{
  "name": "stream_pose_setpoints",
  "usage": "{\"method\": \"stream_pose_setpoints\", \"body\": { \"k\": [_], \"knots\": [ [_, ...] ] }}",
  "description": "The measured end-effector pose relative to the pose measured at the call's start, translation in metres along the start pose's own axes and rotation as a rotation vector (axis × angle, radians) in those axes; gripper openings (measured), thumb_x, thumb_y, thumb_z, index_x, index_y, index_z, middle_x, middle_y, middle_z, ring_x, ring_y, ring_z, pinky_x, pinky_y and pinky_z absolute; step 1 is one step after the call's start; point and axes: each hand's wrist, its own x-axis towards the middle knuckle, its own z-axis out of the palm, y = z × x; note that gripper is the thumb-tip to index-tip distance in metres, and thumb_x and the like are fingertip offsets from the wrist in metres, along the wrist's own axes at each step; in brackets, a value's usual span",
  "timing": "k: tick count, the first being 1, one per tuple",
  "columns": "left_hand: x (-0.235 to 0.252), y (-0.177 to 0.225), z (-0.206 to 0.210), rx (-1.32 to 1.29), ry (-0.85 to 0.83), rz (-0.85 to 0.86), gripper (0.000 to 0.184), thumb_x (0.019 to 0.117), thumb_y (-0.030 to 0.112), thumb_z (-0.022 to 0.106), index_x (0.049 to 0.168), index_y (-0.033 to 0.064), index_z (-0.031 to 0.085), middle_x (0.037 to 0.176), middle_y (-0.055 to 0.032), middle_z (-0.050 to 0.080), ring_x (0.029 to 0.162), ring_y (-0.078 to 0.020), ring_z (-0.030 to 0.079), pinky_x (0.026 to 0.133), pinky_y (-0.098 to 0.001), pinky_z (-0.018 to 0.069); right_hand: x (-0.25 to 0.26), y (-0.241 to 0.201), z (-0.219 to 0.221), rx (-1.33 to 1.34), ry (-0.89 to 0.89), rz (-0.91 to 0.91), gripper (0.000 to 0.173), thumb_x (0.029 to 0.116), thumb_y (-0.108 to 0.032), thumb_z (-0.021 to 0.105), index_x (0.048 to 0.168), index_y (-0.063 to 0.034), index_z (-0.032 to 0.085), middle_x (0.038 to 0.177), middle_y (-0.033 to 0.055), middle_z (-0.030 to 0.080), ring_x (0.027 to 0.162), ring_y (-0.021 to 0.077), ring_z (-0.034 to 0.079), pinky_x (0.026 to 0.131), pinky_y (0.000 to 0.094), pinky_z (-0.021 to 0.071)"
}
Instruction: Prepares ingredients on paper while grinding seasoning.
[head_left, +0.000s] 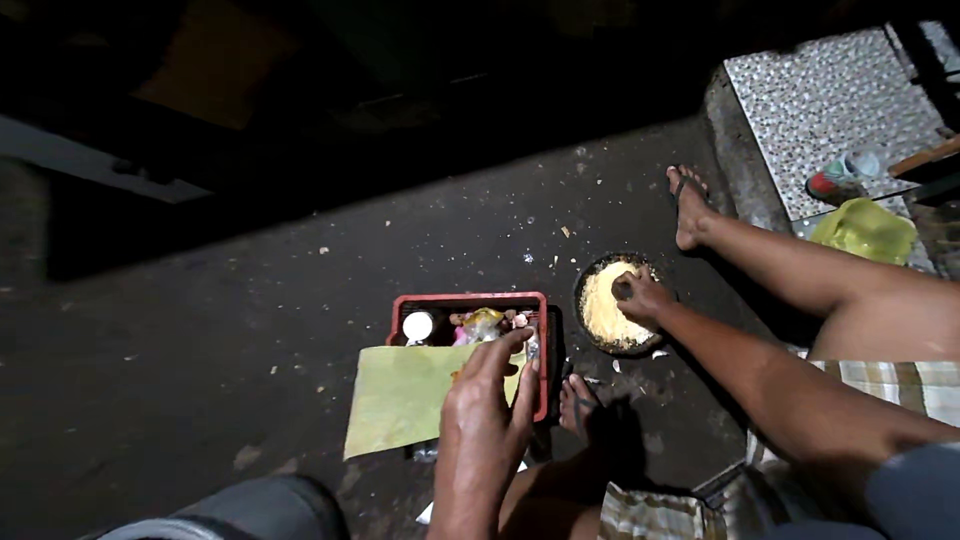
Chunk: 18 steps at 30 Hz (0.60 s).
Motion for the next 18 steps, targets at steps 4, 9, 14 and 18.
{"method": "stream_pose_setpoints", "body": {
  "k": [4,9,14,18],
  "knots": [
    [0.003,-0.001,0.001,0.004,0.01,0.003,0.034,0.0991,0.029,0.055,0.124,0.01,0.069,0.11,-0.0078,0.072,0.088,-0.0149,0.071,0.074,-0.0303,0.0597,-0.024,0.013,0.029,-0.152,-0.053,-0.054,0.066,0.0892,-0.039,0.073,0.149,-0.0221,0.051,0.159,0.0271,0.033,0.115,0.048,0.062,0.09,0.0625,0.0541],
    [0.01,0.003,0.008,0.01,-0.059,0.0,0.033,0.0991,0.026,0.057,0.126,0.0098,0.068,0.112,-0.0093,0.071,0.088,-0.0178,0.071,0.075,-0.0339,0.0598,-0.008,0.004,0.008,-0.153,-0.055,-0.071,0.061,0.0912,-0.04,0.073,0.147,-0.0236,0.053,0.158,0.0263,0.036,0.118,0.0477,0.062,0.094,0.0648,0.0521],
    [0.001,0.004,0.005,-0.017,-0.029,0.023,0.034,0.0992,0.027,0.056,0.124,0.0088,0.069,0.111,-0.0096,0.072,0.089,-0.0172,0.071,0.075,-0.0339,0.0598,0.011,0.028,-0.034,0.202,-0.058,0.001,0.06,0.0902,-0.038,0.08,0.143,-0.0195,0.057,0.154,0.0307,0.039,0.13,0.0492,0.052,0.101,0.0684,0.0464],
    [0.003,0.002,0.003,-0.004,0.0,0.017,0.034,0.0985,0.027,0.056,0.124,0.0088,0.069,0.109,-0.0101,0.071,0.087,-0.0182,0.071,0.074,-0.0339,0.0594,-0.028,0.058,-0.009,0.133,-0.017,0.034,0.066,0.0899,-0.044,0.076,0.147,-0.0214,0.054,0.156,0.0265,0.038,0.125,0.0456,0.057,0.099,0.0635,0.0509]
  ]
}}
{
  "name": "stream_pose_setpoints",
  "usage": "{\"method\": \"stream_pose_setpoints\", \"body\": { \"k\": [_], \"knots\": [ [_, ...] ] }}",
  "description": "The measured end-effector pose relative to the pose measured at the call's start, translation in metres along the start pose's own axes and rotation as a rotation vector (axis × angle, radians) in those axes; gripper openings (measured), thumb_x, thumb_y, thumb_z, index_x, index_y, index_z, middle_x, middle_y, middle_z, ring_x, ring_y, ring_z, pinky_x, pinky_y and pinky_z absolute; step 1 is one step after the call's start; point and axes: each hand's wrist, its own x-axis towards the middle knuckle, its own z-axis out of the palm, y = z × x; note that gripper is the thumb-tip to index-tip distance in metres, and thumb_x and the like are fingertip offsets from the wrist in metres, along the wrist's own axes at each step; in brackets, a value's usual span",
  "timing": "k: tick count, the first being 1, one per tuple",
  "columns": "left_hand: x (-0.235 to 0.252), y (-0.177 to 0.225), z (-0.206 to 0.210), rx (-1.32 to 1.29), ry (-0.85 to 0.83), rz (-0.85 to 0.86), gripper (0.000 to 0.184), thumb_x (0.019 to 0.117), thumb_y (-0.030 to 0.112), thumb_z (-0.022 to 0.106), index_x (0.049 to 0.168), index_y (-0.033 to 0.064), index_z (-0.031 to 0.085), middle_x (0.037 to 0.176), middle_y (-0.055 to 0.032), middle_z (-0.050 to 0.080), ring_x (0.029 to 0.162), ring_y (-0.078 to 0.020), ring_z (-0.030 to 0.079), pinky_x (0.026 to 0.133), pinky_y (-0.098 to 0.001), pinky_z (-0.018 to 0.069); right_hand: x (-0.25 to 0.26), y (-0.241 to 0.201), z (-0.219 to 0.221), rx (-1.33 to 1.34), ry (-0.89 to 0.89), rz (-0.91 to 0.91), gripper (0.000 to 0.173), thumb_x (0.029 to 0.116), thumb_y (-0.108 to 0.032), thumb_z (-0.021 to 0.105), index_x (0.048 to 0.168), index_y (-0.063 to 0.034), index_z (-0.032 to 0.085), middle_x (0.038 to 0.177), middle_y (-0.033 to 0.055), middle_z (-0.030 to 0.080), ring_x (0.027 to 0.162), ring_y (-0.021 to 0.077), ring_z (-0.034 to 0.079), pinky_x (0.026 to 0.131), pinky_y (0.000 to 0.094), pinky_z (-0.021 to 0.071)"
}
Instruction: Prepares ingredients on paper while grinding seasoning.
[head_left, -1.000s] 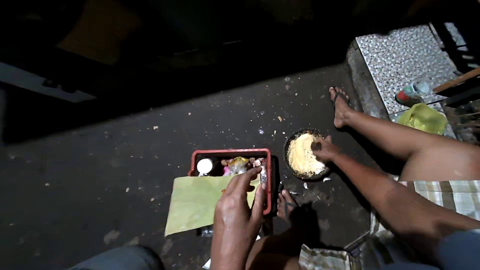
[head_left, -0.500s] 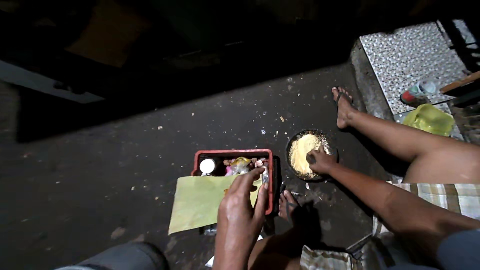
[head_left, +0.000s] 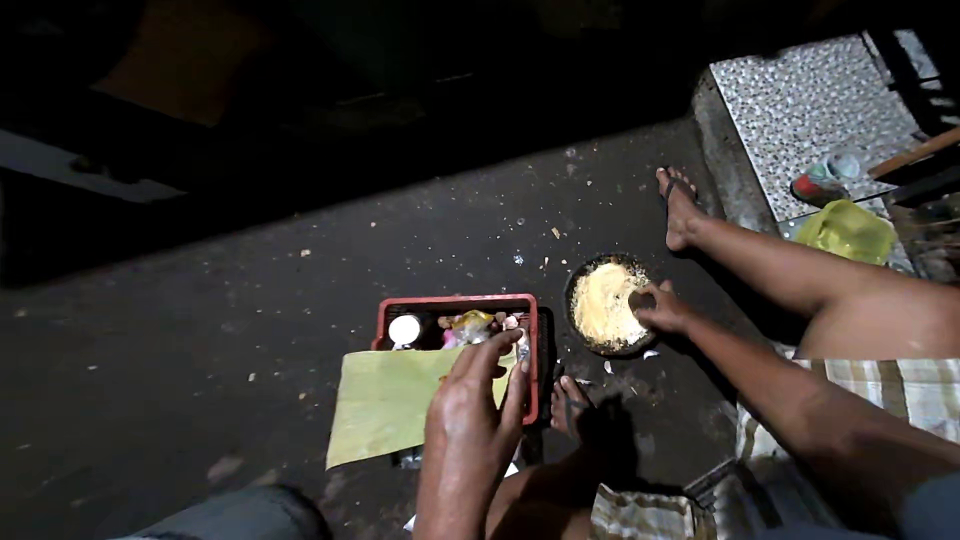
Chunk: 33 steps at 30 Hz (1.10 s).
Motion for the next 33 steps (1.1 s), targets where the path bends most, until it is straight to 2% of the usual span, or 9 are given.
{"method": "stream_pose_setpoints", "body": {
  "k": [4,8,11,17,20,24,27,30,33],
  "knots": [
    [0.009,0.005,0.004,0.021,-0.042,0.009,0.034,0.0989,0.027,0.055,0.124,0.0091,0.069,0.11,-0.0095,0.072,0.088,-0.018,0.071,0.075,-0.0337,0.0591,0.0,-0.023,0.023,-0.287,-0.04,-0.095,0.059,0.0954,-0.045,0.066,0.149,-0.025,0.053,0.162,0.0229,0.033,0.116,0.0443,0.063,0.094,0.0612,0.0533],
    [0.008,0.007,0.004,0.033,-0.051,0.009,0.035,0.0991,0.03,0.054,0.124,0.0097,0.069,0.111,-0.0078,0.072,0.088,-0.0161,0.071,0.076,-0.0321,0.0594,0.038,-0.034,0.003,-0.17,-0.02,-0.174,0.056,0.0894,-0.041,0.078,0.14,-0.0267,0.059,0.155,0.0239,0.041,0.109,0.0456,0.065,0.086,0.0651,0.0545],
    [0.002,0.004,0.003,0.023,-0.026,0.01,0.036,0.0993,0.032,0.054,0.124,0.0098,0.069,0.111,-0.0079,0.072,0.088,-0.0156,0.071,0.075,-0.0328,0.0588,0.039,-0.016,-0.01,0.013,-0.047,-0.131,0.058,0.0871,-0.039,0.083,0.138,-0.0221,0.06,0.151,0.0273,0.043,0.124,0.0465,0.056,0.096,0.068,0.0493],
    [0.006,0.002,0.002,0.034,-0.027,-0.011,0.035,0.0996,0.031,0.053,0.123,0.0102,0.069,0.11,-0.0079,0.072,0.089,-0.0156,0.071,0.076,-0.0316,0.0588,0.007,-0.007,0.022,-0.324,-0.052,-0.17,0.059,0.0948,-0.049,0.066,0.148,-0.0264,0.054,0.159,0.0224,0.037,0.117,0.0427,0.063,0.093,0.06,0.054],
    [0.01,0.004,0.006,0.038,-0.05,0.002,0.035,0.0995,0.031,0.056,0.124,0.009,0.069,0.11,-0.0087,0.072,0.087,-0.0163,0.071,0.076,-0.0334,0.0596,0.031,-0.023,0.015,-0.194,-0.024,-0.189,0.057,0.0908,-0.044,0.075,0.143,-0.0265,0.057,0.156,0.0236,0.039,0.112,0.045,0.064,0.088,0.0637,0.0549],
    [0.005,0.004,0.005,0.017,-0.043,0.023,0.036,0.0999,0.033,0.054,0.124,0.0103,0.069,0.111,-0.0089,0.072,0.086,-0.0174,0.071,0.075,-0.0358,0.0596,0.04,-0.009,-0.015,0.135,-0.015,-0.141,0.058,0.0889,-0.035,0.081,0.139,-0.0156,0.06,0.149,0.0278,0.044,0.131,0.0444,0.052,0.103,0.0644,0.0469],
    [0.0,0.0,0.002,0.005,-0.044,0.014,0.037,0.1007,0.033,0.054,0.125,0.0095,0.068,0.111,-0.0091,0.072,0.087,-0.0178,0.071,0.074,-0.0356,0.0597,0.007,0.023,0.004,0.079,0.033,-0.081,0.067,0.0876,-0.045,0.08,0.144,-0.0176,0.057,0.151,0.0255,0.044,0.125,0.0431,0.057,0.099,0.0631,0.0509],
    [0.004,0.001,0.002,0.028,-0.035,0.01,0.037,0.0999,0.031,0.053,0.125,0.0089,0.069,0.11,-0.0097,0.072,0.087,-0.0183,0.071,0.074,-0.0348,0.0592,-0.007,0.003,0.02,-0.175,-0.028,-0.1,0.062,0.0938,-0.051,0.068,0.148,-0.0231,0.054,0.159,0.0228,0.036,0.114,0.0427,0.064,0.094,0.0604,0.0538],
    [0.007,0.002,0.005,0.042,-0.059,0.007,0.037,0.1001,0.033,0.054,0.125,0.0103,0.069,0.11,-0.0081,0.072,0.085,-0.0167,0.071,0.074,-0.0347,0.0594,0.022,-0.02,0.018,-0.149,-0.014,-0.148,0.06,0.0908,-0.044,0.075,0.144,-0.0245,0.056,0.157,0.0246,0.038,0.111,0.0455,0.064,0.088,0.0643,0.0545]
  ]
}}
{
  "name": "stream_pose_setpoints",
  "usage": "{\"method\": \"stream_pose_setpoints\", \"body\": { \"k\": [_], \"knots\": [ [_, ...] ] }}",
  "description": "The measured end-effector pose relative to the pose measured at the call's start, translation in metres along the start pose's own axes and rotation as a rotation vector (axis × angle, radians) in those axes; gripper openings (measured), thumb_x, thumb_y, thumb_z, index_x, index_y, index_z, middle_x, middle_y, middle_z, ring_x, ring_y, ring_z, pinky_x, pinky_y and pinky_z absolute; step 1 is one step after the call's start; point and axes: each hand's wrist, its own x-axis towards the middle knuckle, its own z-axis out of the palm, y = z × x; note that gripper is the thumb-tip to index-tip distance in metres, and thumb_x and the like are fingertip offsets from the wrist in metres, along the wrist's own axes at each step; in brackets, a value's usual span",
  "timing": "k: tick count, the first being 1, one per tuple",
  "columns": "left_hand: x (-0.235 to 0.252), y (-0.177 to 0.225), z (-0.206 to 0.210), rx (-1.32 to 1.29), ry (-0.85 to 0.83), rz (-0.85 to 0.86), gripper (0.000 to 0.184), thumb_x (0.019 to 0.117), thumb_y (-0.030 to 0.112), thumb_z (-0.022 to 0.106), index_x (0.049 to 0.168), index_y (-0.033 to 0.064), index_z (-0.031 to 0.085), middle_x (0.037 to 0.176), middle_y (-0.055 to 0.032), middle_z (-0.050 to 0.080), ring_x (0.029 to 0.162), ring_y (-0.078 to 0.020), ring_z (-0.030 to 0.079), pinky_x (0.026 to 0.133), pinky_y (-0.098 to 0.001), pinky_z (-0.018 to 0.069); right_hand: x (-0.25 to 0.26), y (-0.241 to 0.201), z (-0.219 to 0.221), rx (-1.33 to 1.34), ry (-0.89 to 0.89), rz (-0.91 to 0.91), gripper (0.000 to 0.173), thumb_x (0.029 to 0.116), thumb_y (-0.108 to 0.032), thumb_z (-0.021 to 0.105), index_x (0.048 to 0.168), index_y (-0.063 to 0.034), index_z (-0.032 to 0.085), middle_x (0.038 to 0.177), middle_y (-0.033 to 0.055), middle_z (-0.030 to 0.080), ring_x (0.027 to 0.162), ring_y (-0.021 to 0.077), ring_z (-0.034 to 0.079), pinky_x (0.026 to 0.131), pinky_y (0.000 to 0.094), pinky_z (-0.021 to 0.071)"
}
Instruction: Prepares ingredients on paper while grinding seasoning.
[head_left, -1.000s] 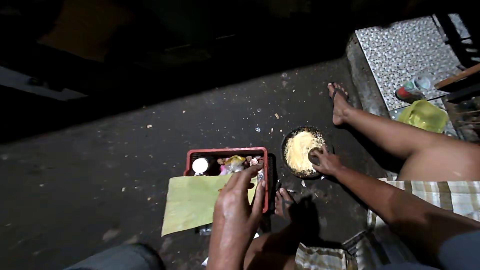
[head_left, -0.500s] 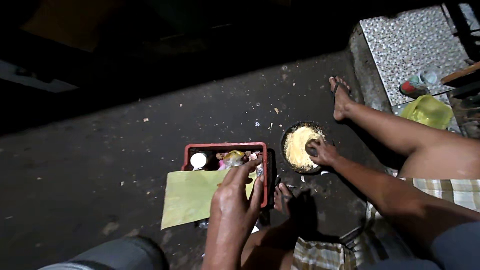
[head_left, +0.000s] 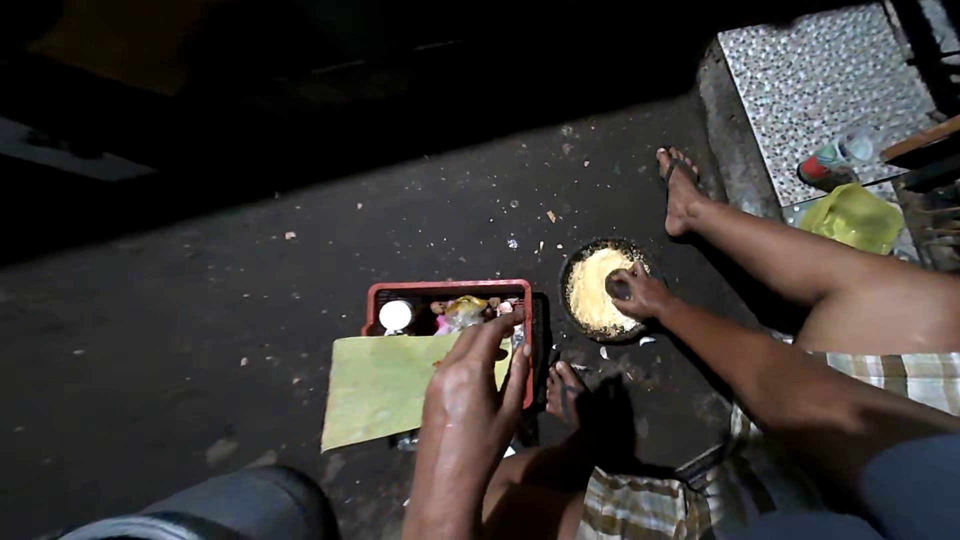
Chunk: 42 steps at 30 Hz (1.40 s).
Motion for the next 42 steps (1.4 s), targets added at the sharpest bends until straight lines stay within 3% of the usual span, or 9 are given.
{"method": "stream_pose_setpoints", "body": {
  "k": [4,10,15,17,21,23,25,29,42],
  "knots": [
    [-0.006,0.0,0.0,-0.018,0.02,0.02,0.037,0.1,0.033,0.054,0.125,0.0098,0.068,0.109,-0.0087,0.072,0.085,-0.0178,0.071,0.073,-0.0362,0.059,0.019,0.019,-0.025,0.217,-0.004,-0.014,0.06,0.0892,-0.038,0.081,0.141,-0.0169,0.059,0.15,0.0278,0.044,0.131,0.0446,0.052,0.102,0.0658,0.0473],
    [-0.011,-0.006,-0.004,-0.006,0.017,-0.018,0.037,0.1001,0.035,0.053,0.124,0.0106,0.069,0.108,-0.0071,0.072,0.086,-0.0157,0.07,0.073,-0.0336,0.0583,-0.005,0.027,-0.011,-0.14,-0.06,-0.12,0.056,0.0873,-0.042,0.078,0.139,-0.0291,0.06,0.154,0.0183,0.044,0.1,0.0395,0.069,0.081,0.0625,0.0568],
    [-0.006,-0.002,-0.001,0.005,-0.015,-0.001,0.037,0.0996,0.035,0.054,0.125,0.012,0.069,0.105,-0.0061,0.071,0.084,-0.0155,0.069,0.073,-0.0347,0.0578,0.033,0.002,-0.041,-0.251,0.054,-0.259,0.057,0.0843,-0.034,0.082,0.137,-0.0255,0.063,0.15,0.019,0.048,0.106,0.041,0.067,0.082,0.0612,0.0569],
    [-0.005,-0.002,-0.001,-0.001,-0.029,-0.001,0.037,0.0999,0.034,0.054,0.125,0.012,0.068,0.106,-0.006,0.071,0.085,-0.0156,0.07,0.073,-0.0355,0.0583,0.042,-0.002,-0.049,-0.371,0.056,-0.332,0.057,0.0828,-0.029,0.084,0.136,-0.0254,0.064,0.151,0.0167,0.048,0.117,0.042,0.062,0.089,0.0608,0.0553],
    [-0.001,-0.002,-0.001,-0.015,-0.009,0.008,0.038,0.0999,0.034,0.053,0.125,0.0103,0.068,0.107,-0.0079,0.072,0.085,-0.0179,0.071,0.073,-0.0372,0.0586,0.026,0.011,-0.043,-0.492,0.157,-0.512,0.038,0.0887,-0.013,0.077,0.125,-0.0209,0.072,0.149,0.0148,0.055,0.141,0.042,0.045,0.116,0.0615,0.0347],
    [-0.003,-0.002,-0.003,-0.012,-0.009,0.012,0.038,0.1004,0.035,0.054,0.126,0.0111,0.068,0.108,-0.0078,0.071,0.086,-0.0184,0.071,0.074,-0.0383,0.0585,0.0,0.024,-0.023,-0.317,0.256,-0.558,0.022,0.0956,-0.008,0.067,0.116,-0.0103,0.074,0.137,0.0168,0.062,0.136,0.0387,0.053,0.115,0.0548,0.0418],
    [-0.005,-0.002,-0.002,-0.014,-0.007,0.022,0.038,0.1003,0.036,0.054,0.125,0.0114,0.069,0.106,-0.0076,0.071,0.084,-0.0186,0.07,0.073,-0.0386,0.0583,-0.027,0.043,0.004,-0.116,0.257,-0.434,0.019,0.0995,-0.006,0.06,0.114,-0.0038,0.073,0.127,0.02,0.064,0.126,0.0378,0.058,0.109,0.0516,0.0488],
    [-0.009,-0.003,-0.004,-0.021,-0.001,0.021,0.038,0.1002,0.035,0.053,0.125,0.0104,0.068,0.107,-0.0071,0.071,0.085,-0.0163,0.07,0.073,-0.0351,0.0581,-0.045,0.067,0.038,-0.04,0.121,-0.158,0.033,0.1045,-0.014,0.056,0.134,-0.001,0.064,0.142,0.0241,0.057,0.136,0.0402,0.052,0.116,0.0506,0.041],
    [-0.007,-0.003,-0.002,0.007,-0.01,0.018,0.037,0.0992,0.032,0.053,0.124,0.0094,0.068,0.11,-0.0085,0.071,0.086,-0.0148,0.07,0.073,-0.0311,0.0574,-0.038,0.041,0.066,-0.014,0.018,-0.142,0.043,0.1051,-0.022,0.059,0.144,-0.0042,0.057,0.148,0.0204,0.053,0.142,0.0384,0.047,0.119,0.048,0.0385]
  ]
}}
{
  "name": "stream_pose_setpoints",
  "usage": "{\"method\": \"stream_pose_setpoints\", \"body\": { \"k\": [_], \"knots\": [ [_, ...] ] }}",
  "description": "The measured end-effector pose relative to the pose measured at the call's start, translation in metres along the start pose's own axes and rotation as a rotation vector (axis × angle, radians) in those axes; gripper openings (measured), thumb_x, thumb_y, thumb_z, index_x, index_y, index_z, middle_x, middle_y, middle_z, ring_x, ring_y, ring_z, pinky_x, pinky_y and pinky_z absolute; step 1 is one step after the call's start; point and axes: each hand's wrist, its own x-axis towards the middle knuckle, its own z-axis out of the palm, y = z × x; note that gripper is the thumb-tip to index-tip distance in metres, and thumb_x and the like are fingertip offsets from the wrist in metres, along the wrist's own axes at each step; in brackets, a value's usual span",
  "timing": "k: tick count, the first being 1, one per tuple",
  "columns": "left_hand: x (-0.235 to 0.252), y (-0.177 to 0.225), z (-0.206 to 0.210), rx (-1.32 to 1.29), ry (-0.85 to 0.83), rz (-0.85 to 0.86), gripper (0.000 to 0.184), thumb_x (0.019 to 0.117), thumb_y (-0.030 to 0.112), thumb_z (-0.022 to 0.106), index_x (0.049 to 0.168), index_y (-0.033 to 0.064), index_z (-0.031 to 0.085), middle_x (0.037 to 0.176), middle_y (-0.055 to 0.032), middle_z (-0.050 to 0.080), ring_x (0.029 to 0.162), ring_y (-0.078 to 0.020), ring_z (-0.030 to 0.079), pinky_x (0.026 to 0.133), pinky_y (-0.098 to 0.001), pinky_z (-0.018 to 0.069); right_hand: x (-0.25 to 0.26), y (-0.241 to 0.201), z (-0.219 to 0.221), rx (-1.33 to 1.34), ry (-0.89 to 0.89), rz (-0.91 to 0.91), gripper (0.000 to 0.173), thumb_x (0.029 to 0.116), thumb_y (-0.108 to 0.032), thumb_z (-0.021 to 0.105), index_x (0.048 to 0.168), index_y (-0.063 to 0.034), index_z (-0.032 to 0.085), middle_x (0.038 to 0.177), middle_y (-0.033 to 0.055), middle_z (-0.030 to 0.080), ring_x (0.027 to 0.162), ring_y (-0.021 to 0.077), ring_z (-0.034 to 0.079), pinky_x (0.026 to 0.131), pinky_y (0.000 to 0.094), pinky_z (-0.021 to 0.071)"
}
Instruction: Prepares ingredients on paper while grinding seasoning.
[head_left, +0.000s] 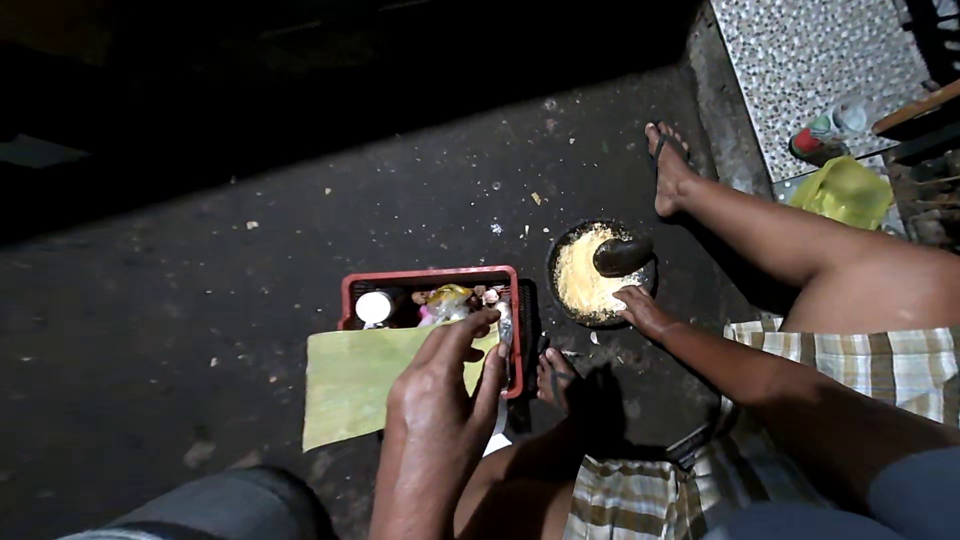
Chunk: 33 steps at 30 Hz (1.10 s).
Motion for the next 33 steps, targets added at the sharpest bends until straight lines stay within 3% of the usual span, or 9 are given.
{"method": "stream_pose_setpoints", "body": {
  "k": [4,9,13,16,22,28,33],
  "knots": [
    [0.003,0.0,0.001,0.003,-0.021,-0.003,0.038,0.0996,0.033,0.052,0.124,0.0097,0.068,0.109,-0.0079,0.072,0.086,-0.0143,0.07,0.074,-0.0312,0.0584,0.004,0.001,0.0,-0.001,-0.061,-0.076,0.04,0.1061,-0.022,0.056,0.143,-0.0067,0.06,0.148,0.0194,0.055,0.142,0.0375,0.047,0.12,0.0484,0.0365],
    [0.004,0.003,0.002,0.004,-0.026,-0.008,0.038,0.0998,0.033,0.053,0.124,0.0094,0.068,0.11,-0.0077,0.071,0.086,-0.0134,0.07,0.074,-0.0302,0.058,0.012,0.012,-0.019,-0.099,-0.15,-0.208,0.03,0.1068,-0.018,0.054,0.128,-0.0027,0.068,0.14,0.0186,0.061,0.137,0.0368,0.052,0.117,0.0489,0.0405],
    [0.006,0.003,0.003,-0.007,-0.042,-0.003,0.038,0.0998,0.034,0.053,0.125,0.0087,0.068,0.112,-0.009,0.071,0.087,-0.0144,0.071,0.075,-0.0312,0.0592,0.007,0.015,-0.023,-0.119,-0.11,-0.14,0.034,0.1034,-0.026,0.061,0.135,-0.0143,0.066,0.145,0.0168,0.057,0.138,0.039,0.049,0.114,0.0544,0.0415],
    [0.008,0.005,0.003,0.0,-0.037,-0.007,0.037,0.0996,0.033,0.053,0.123,0.0084,0.068,0.111,-0.0095,0.071,0.087,-0.0143,0.07,0.074,-0.0303,0.0585,0.006,0.009,-0.014,-0.066,-0.131,-0.095,0.037,0.1033,-0.028,0.062,0.138,-0.0173,0.065,0.148,0.0184,0.052,0.136,0.0439,0.047,0.111,0.0571,0.0432],
    [0.01,0.006,0.004,0.016,-0.053,-0.002,0.038,0.0997,0.033,0.053,0.124,0.0084,0.068,0.11,-0.0085,0.071,0.087,-0.0133,0.07,0.074,-0.0294,0.0585,0.013,0.004,-0.012,-0.007,-0.173,-0.117,0.032,0.1025,-0.024,0.064,0.131,-0.0112,0.068,0.141,0.0205,0.056,0.131,0.0431,0.05,0.112,0.0549,0.0419],
    [0.01,0.005,0.003,0.016,-0.048,-0.007,0.037,0.0994,0.033,0.053,0.123,0.0098,0.069,0.111,-0.007,0.071,0.087,-0.0105,0.07,0.074,-0.0269,0.0579,0.028,0.021,-0.035,-0.078,-0.329,-0.32,0.027,0.1005,-0.015,0.066,0.126,-0.0064,0.071,0.139,0.0206,0.058,0.128,0.0406,0.056,0.112,0.0527,0.0438],
    [0.011,0.006,0.003,0.012,-0.051,-0.002,0.038,0.0994,0.034,0.054,0.124,0.0081,0.068,0.11,-0.0081,0.071,0.087,-0.0106,0.07,0.074,-0.0272,0.0583,0.037,0.017,-0.043,-0.14,-0.409,-0.355,0.025,0.1002,-0.011,0.066,0.123,-0.0027,0.071,0.136,0.0223,0.059,0.125,0.0414,0.057,0.11,0.0534,0.0449]
  ]
}}
